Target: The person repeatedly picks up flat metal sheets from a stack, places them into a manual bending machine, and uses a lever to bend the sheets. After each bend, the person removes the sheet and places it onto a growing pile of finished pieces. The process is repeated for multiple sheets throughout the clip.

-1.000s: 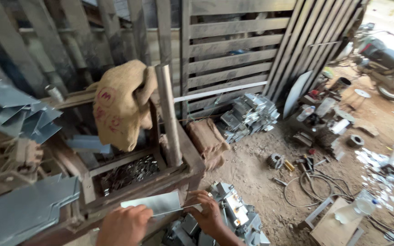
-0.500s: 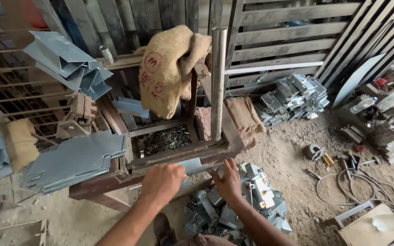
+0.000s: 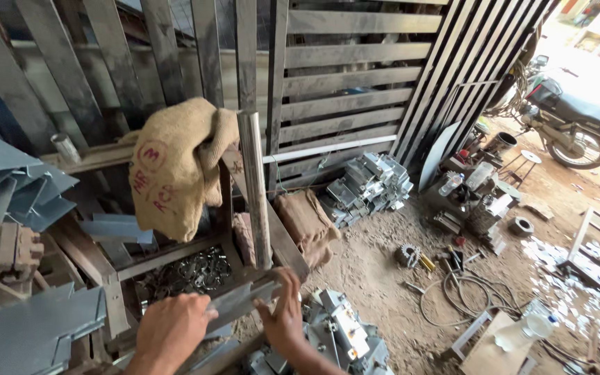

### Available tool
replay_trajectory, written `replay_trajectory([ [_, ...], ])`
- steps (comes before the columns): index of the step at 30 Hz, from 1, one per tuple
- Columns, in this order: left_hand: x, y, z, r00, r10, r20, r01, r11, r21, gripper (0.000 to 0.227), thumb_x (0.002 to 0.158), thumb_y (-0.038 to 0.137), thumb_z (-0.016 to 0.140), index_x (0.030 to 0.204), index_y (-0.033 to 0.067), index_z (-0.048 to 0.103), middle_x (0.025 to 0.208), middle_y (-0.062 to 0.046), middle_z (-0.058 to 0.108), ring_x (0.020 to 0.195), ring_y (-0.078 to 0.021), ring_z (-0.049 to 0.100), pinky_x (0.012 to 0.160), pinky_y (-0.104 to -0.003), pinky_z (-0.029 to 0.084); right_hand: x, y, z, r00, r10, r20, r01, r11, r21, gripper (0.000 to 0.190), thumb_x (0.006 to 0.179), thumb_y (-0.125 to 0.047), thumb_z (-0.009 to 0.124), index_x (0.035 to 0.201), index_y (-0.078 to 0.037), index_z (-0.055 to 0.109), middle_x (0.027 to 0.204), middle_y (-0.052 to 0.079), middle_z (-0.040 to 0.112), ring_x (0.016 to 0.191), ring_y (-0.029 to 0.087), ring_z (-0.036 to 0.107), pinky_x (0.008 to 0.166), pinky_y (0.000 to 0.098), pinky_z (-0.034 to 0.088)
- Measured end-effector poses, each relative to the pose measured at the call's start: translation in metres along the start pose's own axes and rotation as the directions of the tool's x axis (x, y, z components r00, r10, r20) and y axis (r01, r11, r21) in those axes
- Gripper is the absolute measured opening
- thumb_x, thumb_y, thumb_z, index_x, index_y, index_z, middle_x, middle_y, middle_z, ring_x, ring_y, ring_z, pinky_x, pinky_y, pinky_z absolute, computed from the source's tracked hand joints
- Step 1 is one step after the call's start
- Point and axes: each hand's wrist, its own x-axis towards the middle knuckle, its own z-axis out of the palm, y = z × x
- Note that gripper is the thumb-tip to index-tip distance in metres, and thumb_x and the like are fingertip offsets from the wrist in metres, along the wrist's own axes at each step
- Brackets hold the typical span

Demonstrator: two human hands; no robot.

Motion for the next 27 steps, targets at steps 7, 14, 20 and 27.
replay_trajectory([
  [7,0.002,0.0,-0.002,1.0,0.003,-0.006,-0.003,1.0,0.013,0.028,0.094,0.043,0.063,0.099,0.0171,0.071,0.088,-0.005,0.076,0.08,-0.0245,0.077,0.074,-0.04,0.062,-0.057,-0.005,0.114,0.803,-0.454,-0.385,0.359,0.885,-0.295,0.056,0.092,-0.015,0.073,0.144,-0.017,0.051,0.161,0.021,0.044,0.153,0.037,0.049,0.129,0.0567,0.03],
  [14,0.009,-0.004,-0.018,0.997,-0.004,-0.079,0.006,1.0,0.026,0.016,0.085,0.025,0.067,0.094,0.014,0.073,0.091,-0.008,0.076,0.09,-0.0293,0.075,0.082,-0.044,0.061,-0.036,-0.026,0.118,0.849,-0.517,-0.108,0.502,0.853,-0.141,0.111,0.073,-0.072,0.085,0.153,-0.01,0.04,0.163,0.029,0.031,0.155,0.046,0.02,0.119,0.0746,-0.002],
  [20,0.019,-0.009,-0.02,0.999,-0.013,-0.031,0.013,1.0,-0.004,0.017,0.083,0.024,0.067,0.094,0.0137,0.073,0.093,-0.011,0.076,0.091,-0.0325,0.074,0.084,-0.048,0.059,-0.041,-0.01,0.14,0.83,-0.534,-0.159,0.481,0.831,-0.28,0.086,0.074,-0.071,0.078,0.137,-0.018,0.053,0.157,0.022,0.042,0.155,0.04,0.026,0.125,0.0732,0.003],
  [27,0.025,-0.013,-0.032,0.997,-0.058,0.05,0.057,0.998,0.022,0.019,0.088,0.03,0.064,0.096,0.0152,0.072,0.099,-0.011,0.076,0.095,-0.0307,0.076,0.088,-0.045,0.061,-0.038,-0.012,0.134,0.81,-0.582,-0.07,0.558,0.802,-0.212,0.092,0.08,-0.071,0.079,0.138,-0.004,0.052,0.154,0.024,0.046,0.153,0.044,0.033,0.121,0.0781,0.005],
])
